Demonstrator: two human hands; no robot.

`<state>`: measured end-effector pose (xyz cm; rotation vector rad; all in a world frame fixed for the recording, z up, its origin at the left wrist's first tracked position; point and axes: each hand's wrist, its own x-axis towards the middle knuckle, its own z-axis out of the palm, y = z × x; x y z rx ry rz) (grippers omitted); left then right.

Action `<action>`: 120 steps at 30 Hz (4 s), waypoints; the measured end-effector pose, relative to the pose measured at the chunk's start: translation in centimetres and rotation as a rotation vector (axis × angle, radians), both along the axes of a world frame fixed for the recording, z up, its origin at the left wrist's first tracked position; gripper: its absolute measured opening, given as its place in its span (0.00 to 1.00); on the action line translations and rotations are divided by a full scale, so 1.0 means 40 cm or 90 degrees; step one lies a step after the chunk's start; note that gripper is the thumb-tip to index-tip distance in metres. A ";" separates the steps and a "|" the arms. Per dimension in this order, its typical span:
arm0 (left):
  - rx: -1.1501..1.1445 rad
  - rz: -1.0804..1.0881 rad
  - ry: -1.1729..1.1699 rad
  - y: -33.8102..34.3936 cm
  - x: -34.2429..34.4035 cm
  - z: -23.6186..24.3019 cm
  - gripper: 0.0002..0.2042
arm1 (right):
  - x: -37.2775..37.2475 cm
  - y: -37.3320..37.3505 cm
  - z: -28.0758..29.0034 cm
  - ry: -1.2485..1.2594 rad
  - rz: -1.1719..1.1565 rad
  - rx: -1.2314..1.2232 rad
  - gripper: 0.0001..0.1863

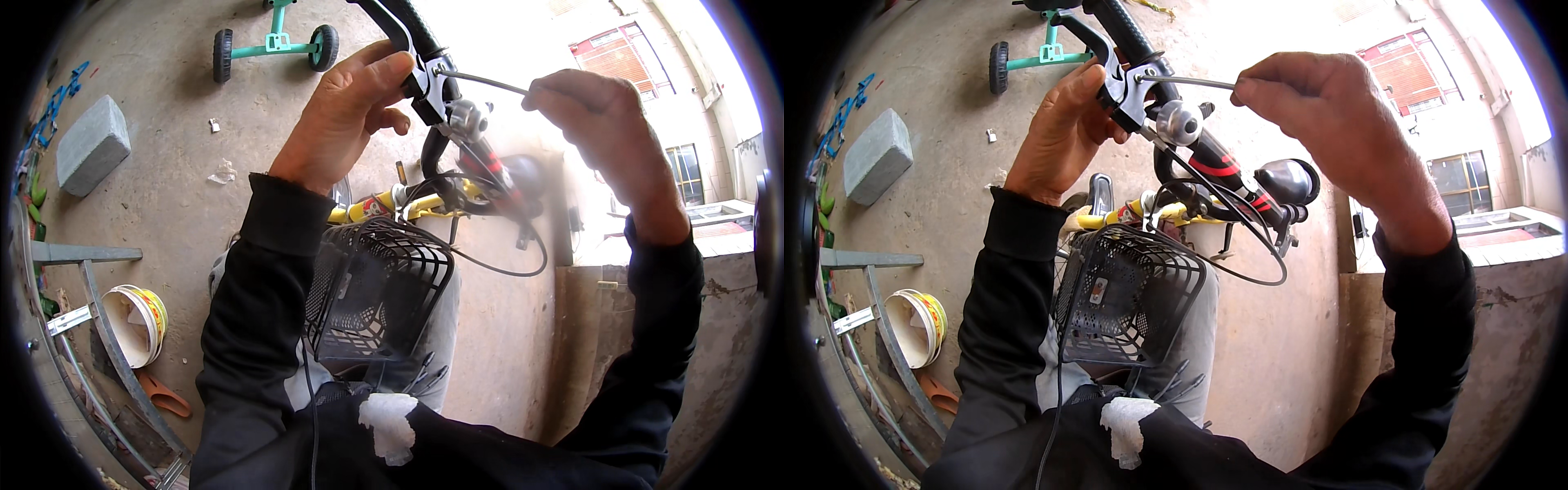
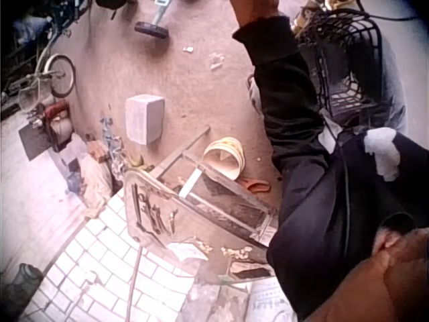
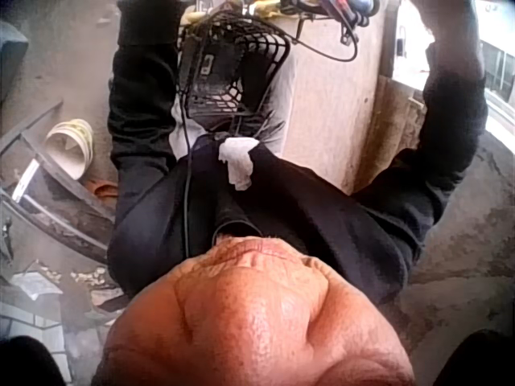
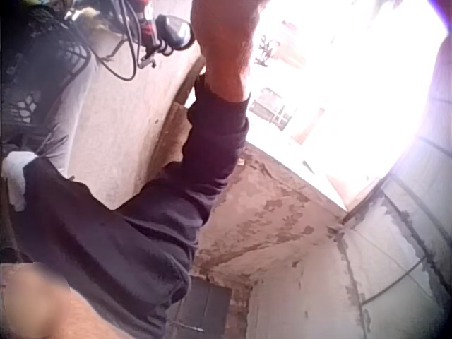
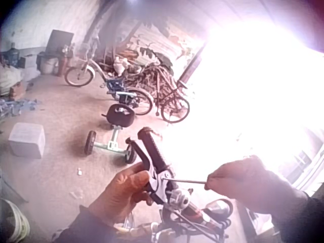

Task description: The person adjusts the brake lever and cable on the handlebar of a yellow bicycle using a screwdriver. They then move to the front basket and use the screwdriver to tighten or adjust the mounting hardware.

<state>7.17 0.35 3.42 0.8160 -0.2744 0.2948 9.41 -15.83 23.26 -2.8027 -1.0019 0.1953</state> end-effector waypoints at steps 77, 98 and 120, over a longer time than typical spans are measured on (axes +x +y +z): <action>0.639 0.290 0.435 -0.046 -0.504 -0.315 0.18 | -0.533 -0.340 -0.721 0.495 -0.334 0.677 0.14; 0.373 0.348 0.462 0.075 -0.354 -0.301 0.28 | -0.504 -0.299 -0.819 0.459 -0.334 0.522 0.12; 0.392 0.465 0.471 0.002 -0.494 -0.272 0.20 | -0.493 -0.284 -0.820 0.410 -0.286 0.510 0.10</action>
